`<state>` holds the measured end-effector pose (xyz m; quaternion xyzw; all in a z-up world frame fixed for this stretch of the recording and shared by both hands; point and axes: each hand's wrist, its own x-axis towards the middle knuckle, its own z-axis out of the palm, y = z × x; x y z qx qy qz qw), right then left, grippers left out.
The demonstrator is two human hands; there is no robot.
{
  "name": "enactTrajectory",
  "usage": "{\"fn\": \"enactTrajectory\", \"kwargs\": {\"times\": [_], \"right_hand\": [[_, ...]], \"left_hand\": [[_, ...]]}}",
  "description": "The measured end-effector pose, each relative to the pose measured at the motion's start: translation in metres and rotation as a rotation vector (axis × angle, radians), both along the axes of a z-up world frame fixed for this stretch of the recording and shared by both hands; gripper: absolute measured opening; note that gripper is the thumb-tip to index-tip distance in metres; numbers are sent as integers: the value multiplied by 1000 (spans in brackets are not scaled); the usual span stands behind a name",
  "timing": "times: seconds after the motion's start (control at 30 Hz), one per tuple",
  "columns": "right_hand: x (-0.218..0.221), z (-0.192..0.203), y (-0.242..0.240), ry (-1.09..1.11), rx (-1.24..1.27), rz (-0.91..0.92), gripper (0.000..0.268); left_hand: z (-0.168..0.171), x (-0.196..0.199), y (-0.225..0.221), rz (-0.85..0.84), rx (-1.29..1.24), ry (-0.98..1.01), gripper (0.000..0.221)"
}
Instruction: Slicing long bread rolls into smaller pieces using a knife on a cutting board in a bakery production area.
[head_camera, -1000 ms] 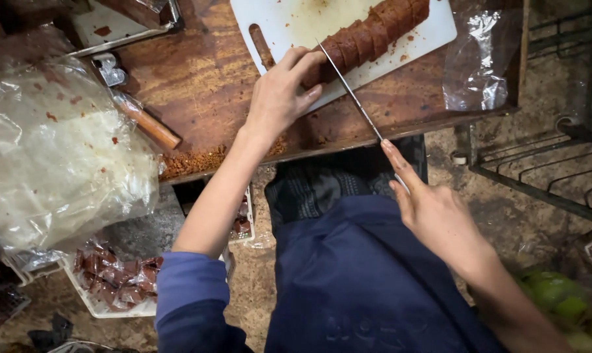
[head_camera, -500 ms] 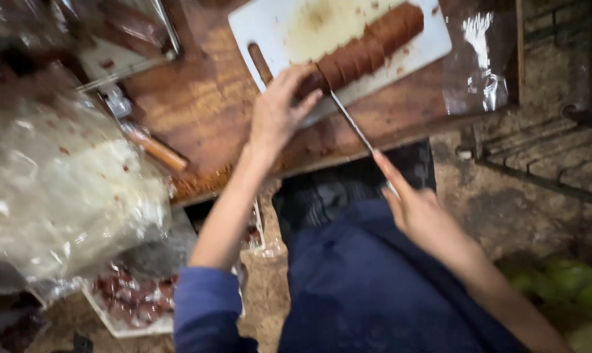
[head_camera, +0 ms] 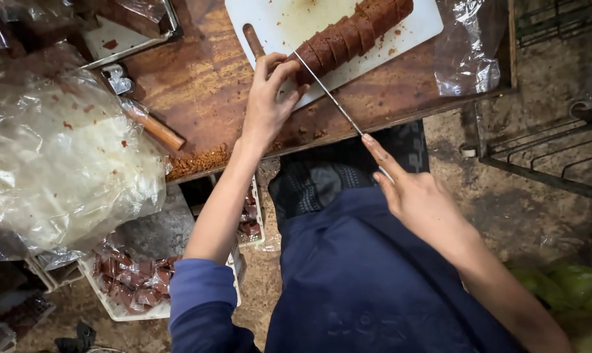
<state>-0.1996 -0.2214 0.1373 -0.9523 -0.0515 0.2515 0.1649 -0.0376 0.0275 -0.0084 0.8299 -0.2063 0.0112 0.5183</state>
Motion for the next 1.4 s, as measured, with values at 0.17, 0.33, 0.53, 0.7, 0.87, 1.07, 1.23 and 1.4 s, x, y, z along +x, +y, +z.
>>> {"fn": "enactTrajectory", "kwargs": {"times": [0.17,0.33,0.53,0.7,0.87,1.07,1.23,1.4], "right_hand": [[-4,2,5,1,-65,23,68],[20,-6,17,167,-27,-52,73],[103,-55,59,-5,32,-75,62],[49,-11,33,166,-16,-166,57],[36,10,23,424,-56,-212,67],[39,28,3,259,67,-152,63],[25,54,-73,208,116,-326,63],[51,23,-134,96,60,-436,54]], "left_hand": [[-3,5,0,-10,-18,-40,33],[-13,10,3,-20,15,-90,44],[6,11,4,38,-8,-1,34],[-4,6,0,116,-74,39,31],[1,5,-3,183,-200,142,32],[1,1,-3,67,-97,2,39],[16,23,-5,7,170,231,66],[74,43,-75,-119,681,247,102]]}}
